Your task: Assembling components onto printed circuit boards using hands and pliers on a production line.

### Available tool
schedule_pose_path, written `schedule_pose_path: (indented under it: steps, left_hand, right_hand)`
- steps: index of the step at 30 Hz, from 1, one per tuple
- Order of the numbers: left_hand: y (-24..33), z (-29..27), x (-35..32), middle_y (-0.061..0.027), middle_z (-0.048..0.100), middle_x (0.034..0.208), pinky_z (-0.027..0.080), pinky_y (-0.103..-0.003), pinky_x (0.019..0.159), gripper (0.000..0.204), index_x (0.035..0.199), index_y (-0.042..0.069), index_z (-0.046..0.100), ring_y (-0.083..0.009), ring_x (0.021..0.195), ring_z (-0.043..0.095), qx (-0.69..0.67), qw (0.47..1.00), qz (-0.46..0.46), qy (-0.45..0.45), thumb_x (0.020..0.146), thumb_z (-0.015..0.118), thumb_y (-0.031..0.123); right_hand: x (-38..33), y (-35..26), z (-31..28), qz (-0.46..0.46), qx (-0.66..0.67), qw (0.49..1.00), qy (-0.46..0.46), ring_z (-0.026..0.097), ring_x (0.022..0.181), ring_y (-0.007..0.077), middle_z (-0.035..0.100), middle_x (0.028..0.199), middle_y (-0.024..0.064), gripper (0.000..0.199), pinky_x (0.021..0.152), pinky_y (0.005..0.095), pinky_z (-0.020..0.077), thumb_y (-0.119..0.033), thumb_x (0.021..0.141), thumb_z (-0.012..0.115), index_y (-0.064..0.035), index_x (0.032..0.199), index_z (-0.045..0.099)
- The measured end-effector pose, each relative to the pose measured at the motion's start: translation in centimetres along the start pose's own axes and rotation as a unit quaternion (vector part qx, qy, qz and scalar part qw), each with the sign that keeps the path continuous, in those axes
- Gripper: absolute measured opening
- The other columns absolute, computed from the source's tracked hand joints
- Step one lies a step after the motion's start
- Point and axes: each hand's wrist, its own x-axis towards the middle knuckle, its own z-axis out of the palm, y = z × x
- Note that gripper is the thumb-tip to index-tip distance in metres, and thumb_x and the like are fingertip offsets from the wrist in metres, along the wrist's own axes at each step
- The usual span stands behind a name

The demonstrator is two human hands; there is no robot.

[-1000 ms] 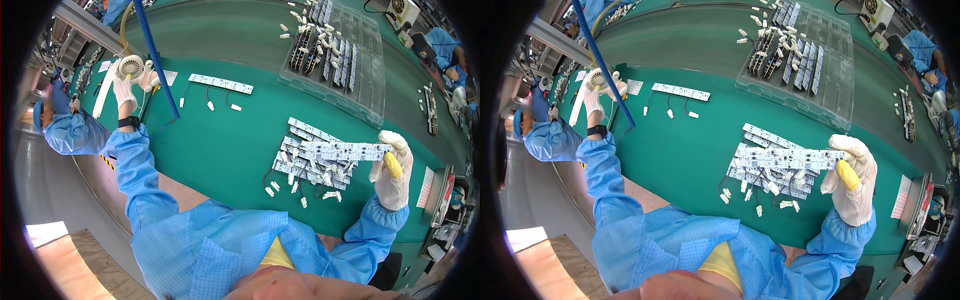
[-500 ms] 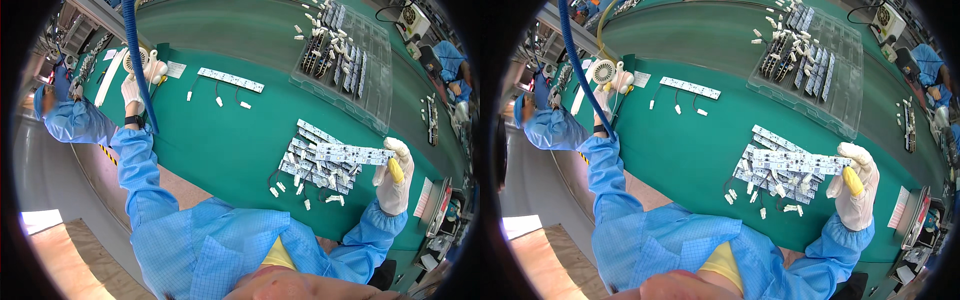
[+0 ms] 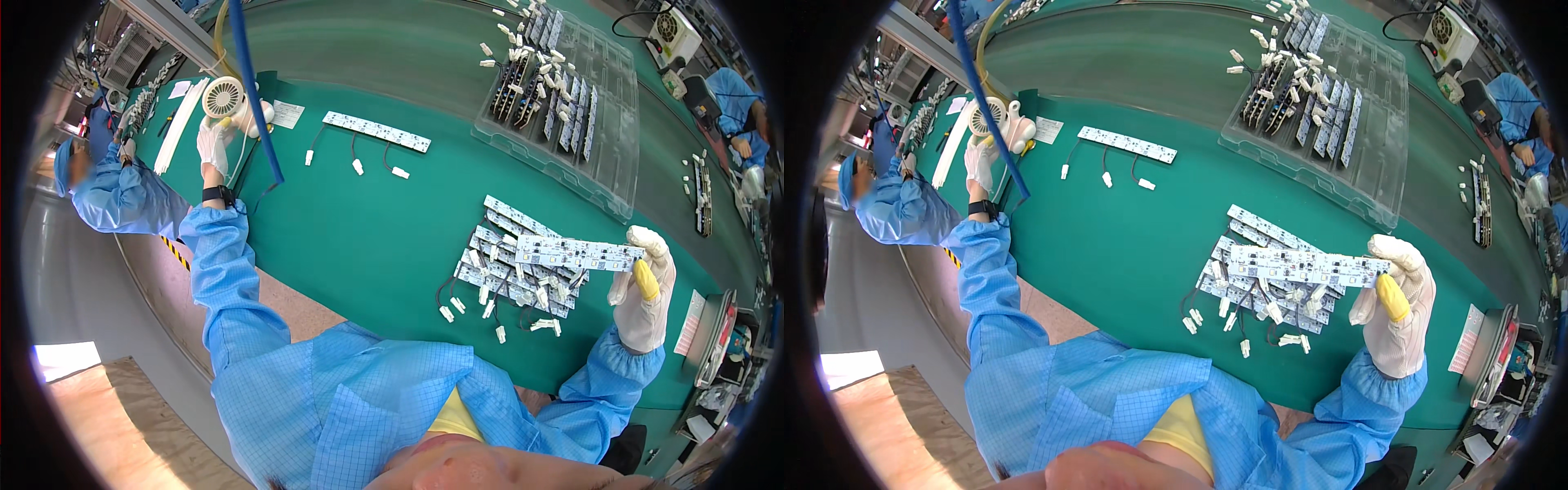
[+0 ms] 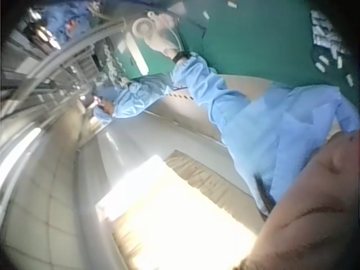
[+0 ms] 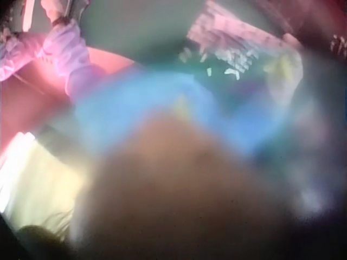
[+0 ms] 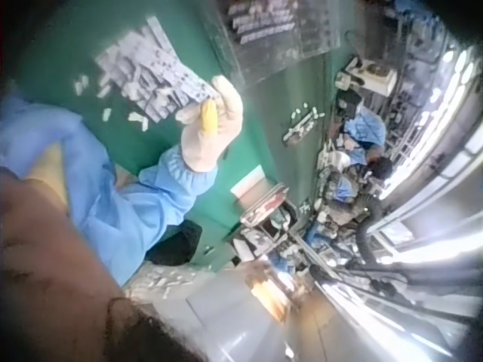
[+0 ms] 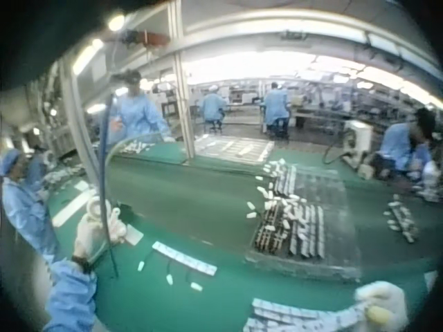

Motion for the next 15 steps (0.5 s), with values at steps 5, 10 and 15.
schedule_pose_path:
  steps: [5, 10, 15]
  left_hand:
    - [8.6, 2.5, -3.6, -0.0197, 0.044, 0.136, 0.032, -0.039, 0.103, 0.073, 0.139, 0.001, 0.037, -0.0311, 0.122, 0.045, 0.121, 0.973, 0.098, 0.172, 0.076, 0.067, 0.024]
    - [20.6, 6.3, -12.5, -0.0159, 0.057, 0.123, 0.042, -0.039, 0.097, 0.054, 0.128, 0.0, 0.05, -0.0308, 0.112, 0.055, 0.048, 0.968, 0.224, -0.107, 0.078, 0.067, 0.009]
    - [29.6, 11.1, -22.0, -0.0128, 0.059, 0.122, 0.042, -0.036, 0.098, 0.08, 0.139, 0.003, 0.039, -0.0284, 0.115, 0.055, -0.133, 0.796, 0.333, -0.487, 0.071, 0.079, 0.021]
  right_hand:
    - [-0.1, 0.0, -0.9, 0.0, -0.003, 1.0, 0.006, 0.05, 0.049, 0.0054, 0.058, 0.068, 0.0008, 0.061, 0.045, 0.0166, 0.0352, -0.041, 0.085, 0.066, 0.0052, 0.123, 0.049]
    - [-0.1, -0.2, 0.4, 0.01, 0.035, 0.999, 0.007, 0.052, 0.049, 0.0078, 0.06, 0.07, 0.0036, 0.052, 0.045, 0.0183, 0.0389, -0.03, 0.086, 0.067, 0.0066, 0.119, 0.051]
    - [0.2, 0.8, 0.2, -0.02, 0.061, 0.998, -0.024, 0.054, 0.05, 0.0089, 0.061, 0.066, 0.0045, 0.045, 0.046, 0.0196, 0.0392, -0.026, 0.088, 0.065, 0.0042, 0.119, 0.054]
